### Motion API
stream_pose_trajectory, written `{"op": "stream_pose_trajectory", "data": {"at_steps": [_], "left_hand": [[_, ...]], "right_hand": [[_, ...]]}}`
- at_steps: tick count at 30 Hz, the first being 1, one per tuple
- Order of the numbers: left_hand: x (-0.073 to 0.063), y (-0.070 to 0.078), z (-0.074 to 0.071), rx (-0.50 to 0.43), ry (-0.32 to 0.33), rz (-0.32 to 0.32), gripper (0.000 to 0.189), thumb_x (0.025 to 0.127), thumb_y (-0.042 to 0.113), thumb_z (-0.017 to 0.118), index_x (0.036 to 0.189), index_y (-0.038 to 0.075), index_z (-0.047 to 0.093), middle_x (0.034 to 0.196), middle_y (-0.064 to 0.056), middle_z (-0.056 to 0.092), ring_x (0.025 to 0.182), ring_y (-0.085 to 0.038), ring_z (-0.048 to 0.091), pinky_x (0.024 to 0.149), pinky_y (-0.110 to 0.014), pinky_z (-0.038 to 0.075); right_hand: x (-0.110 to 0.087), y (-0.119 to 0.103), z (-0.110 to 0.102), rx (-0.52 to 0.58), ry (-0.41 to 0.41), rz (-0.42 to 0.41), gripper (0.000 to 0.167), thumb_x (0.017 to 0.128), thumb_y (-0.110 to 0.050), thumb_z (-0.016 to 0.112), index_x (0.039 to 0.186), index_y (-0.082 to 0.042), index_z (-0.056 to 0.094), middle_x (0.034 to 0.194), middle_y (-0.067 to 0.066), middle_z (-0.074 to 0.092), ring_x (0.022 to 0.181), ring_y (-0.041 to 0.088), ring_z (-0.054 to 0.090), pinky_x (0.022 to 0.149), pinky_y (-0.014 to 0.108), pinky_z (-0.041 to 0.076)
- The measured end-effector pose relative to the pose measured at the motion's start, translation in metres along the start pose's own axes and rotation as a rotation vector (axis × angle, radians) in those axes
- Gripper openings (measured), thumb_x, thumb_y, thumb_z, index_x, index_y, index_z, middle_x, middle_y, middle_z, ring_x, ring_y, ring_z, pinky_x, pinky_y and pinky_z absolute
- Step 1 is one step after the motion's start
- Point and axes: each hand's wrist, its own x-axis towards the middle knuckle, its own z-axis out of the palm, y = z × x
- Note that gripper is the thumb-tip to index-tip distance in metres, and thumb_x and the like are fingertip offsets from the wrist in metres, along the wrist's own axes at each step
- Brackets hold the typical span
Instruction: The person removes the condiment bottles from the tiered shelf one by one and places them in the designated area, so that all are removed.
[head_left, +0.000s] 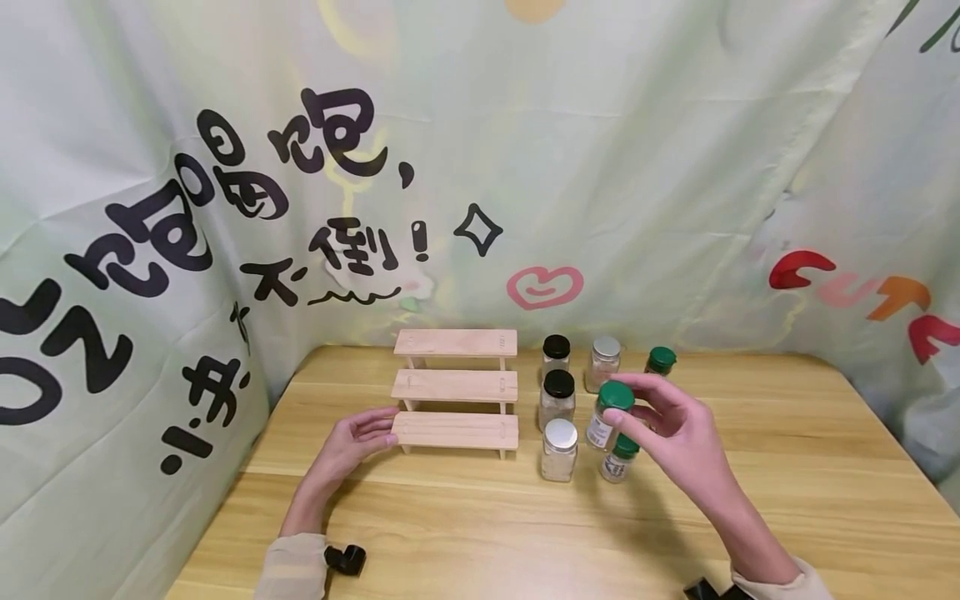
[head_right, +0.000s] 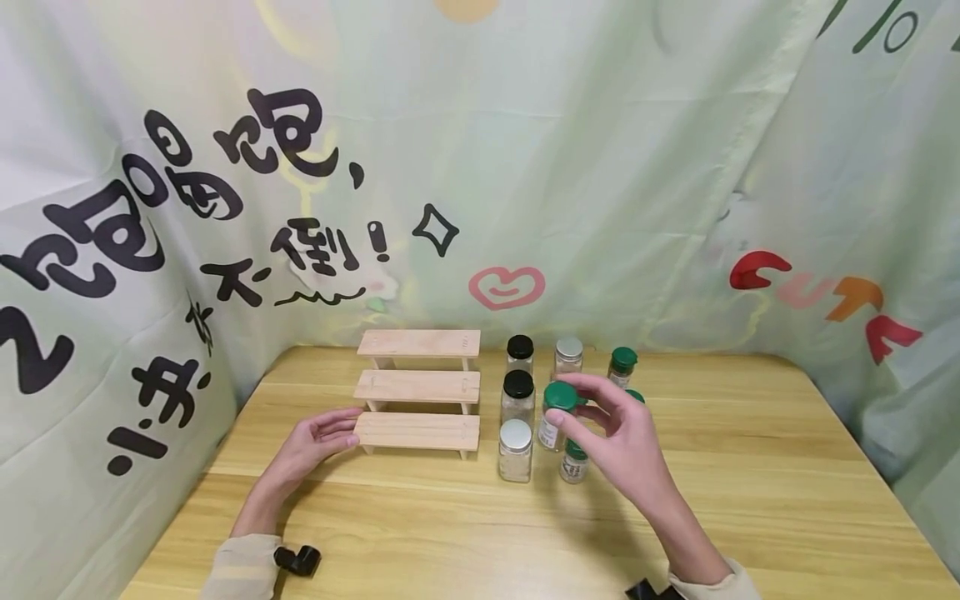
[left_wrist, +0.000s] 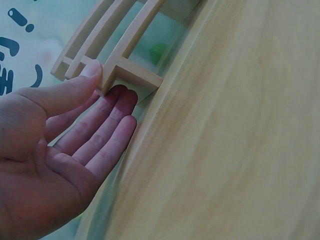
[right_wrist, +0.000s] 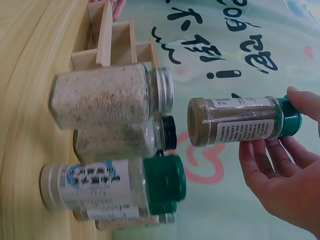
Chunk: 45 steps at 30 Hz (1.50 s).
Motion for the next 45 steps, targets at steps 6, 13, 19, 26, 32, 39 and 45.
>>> {"op": "stream_pose_trajectory", "data": {"at_steps": [6,13,19,26,32,39,45], "left_hand": [[0.000,0.000,0.001,-0.006,0.003,-0.002,0.056,0.090,0.006,0.079,0.141,-0.005,0.057,0.132,-0.026,0.064,0.118,-0.031,0.066,0.095,-0.028,0.056],[-0.001,-0.001,0.001,0.004,-0.002,-0.004,0.057,0.090,0.008,0.080,0.141,-0.004,0.057,0.132,-0.026,0.063,0.119,-0.032,0.065,0.095,-0.027,0.056],[-0.001,-0.002,0.000,0.003,-0.004,-0.002,0.057,0.090,0.007,0.079,0.141,-0.005,0.056,0.133,-0.026,0.063,0.119,-0.032,0.065,0.095,-0.027,0.056],[-0.001,-0.003,0.000,-0.007,-0.009,0.002,0.057,0.091,0.007,0.079,0.142,-0.005,0.056,0.133,-0.027,0.063,0.119,-0.031,0.065,0.095,-0.028,0.056],[-0.001,-0.003,-0.001,-0.008,0.000,0.004,0.057,0.090,0.006,0.079,0.141,-0.006,0.056,0.133,-0.027,0.063,0.120,-0.031,0.065,0.095,-0.027,0.056],[-0.001,-0.003,0.000,-0.009,-0.007,0.008,0.058,0.090,0.007,0.079,0.141,-0.006,0.055,0.133,-0.027,0.063,0.121,-0.034,0.064,0.095,-0.027,0.056],[0.001,-0.003,-0.001,-0.023,-0.013,0.018,0.058,0.090,0.006,0.079,0.141,-0.007,0.055,0.133,-0.027,0.062,0.118,-0.029,0.066,0.096,-0.029,0.056]], "right_hand": [[-0.007,0.001,-0.014,-0.050,0.038,0.033,0.041,0.091,0.003,0.076,0.130,0.001,0.064,0.119,0.007,0.069,0.103,0.014,0.070,0.087,0.022,0.058],[-0.012,0.001,-0.029,0.024,0.072,0.032,0.039,0.090,0.009,0.073,0.128,0.006,0.063,0.123,0.010,0.067,0.107,0.013,0.067,0.094,0.021,0.054],[-0.017,0.005,-0.040,-0.002,0.087,0.061,0.039,0.091,0.008,0.073,0.129,0.005,0.063,0.125,0.010,0.066,0.112,0.014,0.064,0.096,0.019,0.053],[-0.028,0.014,-0.049,-0.015,0.130,0.079,0.038,0.091,0.010,0.072,0.128,0.009,0.061,0.120,0.008,0.066,0.108,0.012,0.064,0.094,0.018,0.053],[-0.034,0.020,-0.054,0.025,0.157,0.084,0.040,0.090,0.011,0.072,0.128,0.011,0.061,0.120,0.007,0.067,0.111,0.011,0.065,0.096,0.019,0.052],[-0.039,0.032,-0.057,-0.049,0.167,0.101,0.037,0.090,0.008,0.073,0.126,0.009,0.062,0.118,0.009,0.066,0.107,0.008,0.065,0.093,0.016,0.053],[-0.045,0.047,-0.062,-0.055,0.176,0.130,0.038,0.090,0.007,0.074,0.126,0.009,0.062,0.117,0.005,0.067,0.108,0.006,0.066,0.092,0.016,0.053]]}}
